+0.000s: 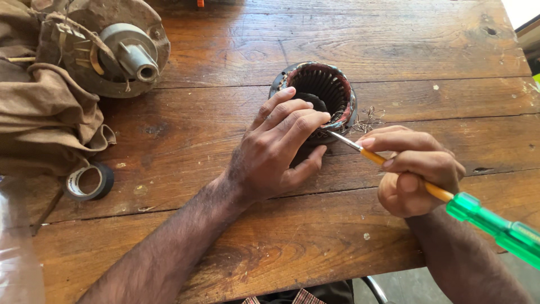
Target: The person removes old wire windings from an electric motor stator on a wooden workbench. They pry at the winding with a screwdriver, pull strands of wire out by hand, and work the loosened wire free from the slots around the stator.
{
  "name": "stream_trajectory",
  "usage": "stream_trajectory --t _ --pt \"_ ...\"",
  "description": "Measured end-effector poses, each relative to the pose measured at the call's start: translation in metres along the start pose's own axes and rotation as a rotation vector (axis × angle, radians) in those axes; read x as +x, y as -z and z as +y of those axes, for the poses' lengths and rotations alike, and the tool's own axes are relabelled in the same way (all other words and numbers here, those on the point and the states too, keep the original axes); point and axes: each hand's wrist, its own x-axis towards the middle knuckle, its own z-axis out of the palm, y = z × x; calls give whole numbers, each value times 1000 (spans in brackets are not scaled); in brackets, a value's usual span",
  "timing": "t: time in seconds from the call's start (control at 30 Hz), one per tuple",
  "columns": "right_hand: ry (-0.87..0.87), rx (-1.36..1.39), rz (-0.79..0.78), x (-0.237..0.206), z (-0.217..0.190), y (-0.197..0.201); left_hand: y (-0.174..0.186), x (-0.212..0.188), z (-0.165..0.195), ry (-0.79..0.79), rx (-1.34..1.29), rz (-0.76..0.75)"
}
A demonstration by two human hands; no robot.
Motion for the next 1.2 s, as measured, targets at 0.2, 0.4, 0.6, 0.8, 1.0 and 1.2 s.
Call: stream_trajectory --t 0.2,0.4,0.6,0.8,1.0,1.2 --pt "-64 20 4 -4 2 2 -1 -1 0 4 4 2" --pt "-153 49 37 -14 8 4 -1 -2 -1 0 17 -10" --pt "-365 184 46 -7 12 4 -1 -3 -1 3 23 -23" --pt "-620 312 -27 3 6 11 0 -2 -1 -3 18 -23" --pt "-728 408 83 -1 5 6 3 0 -1 -34 59 -23" --pt "-816 421 170 -8 2 4 7 0 -1 -47 48 -30"
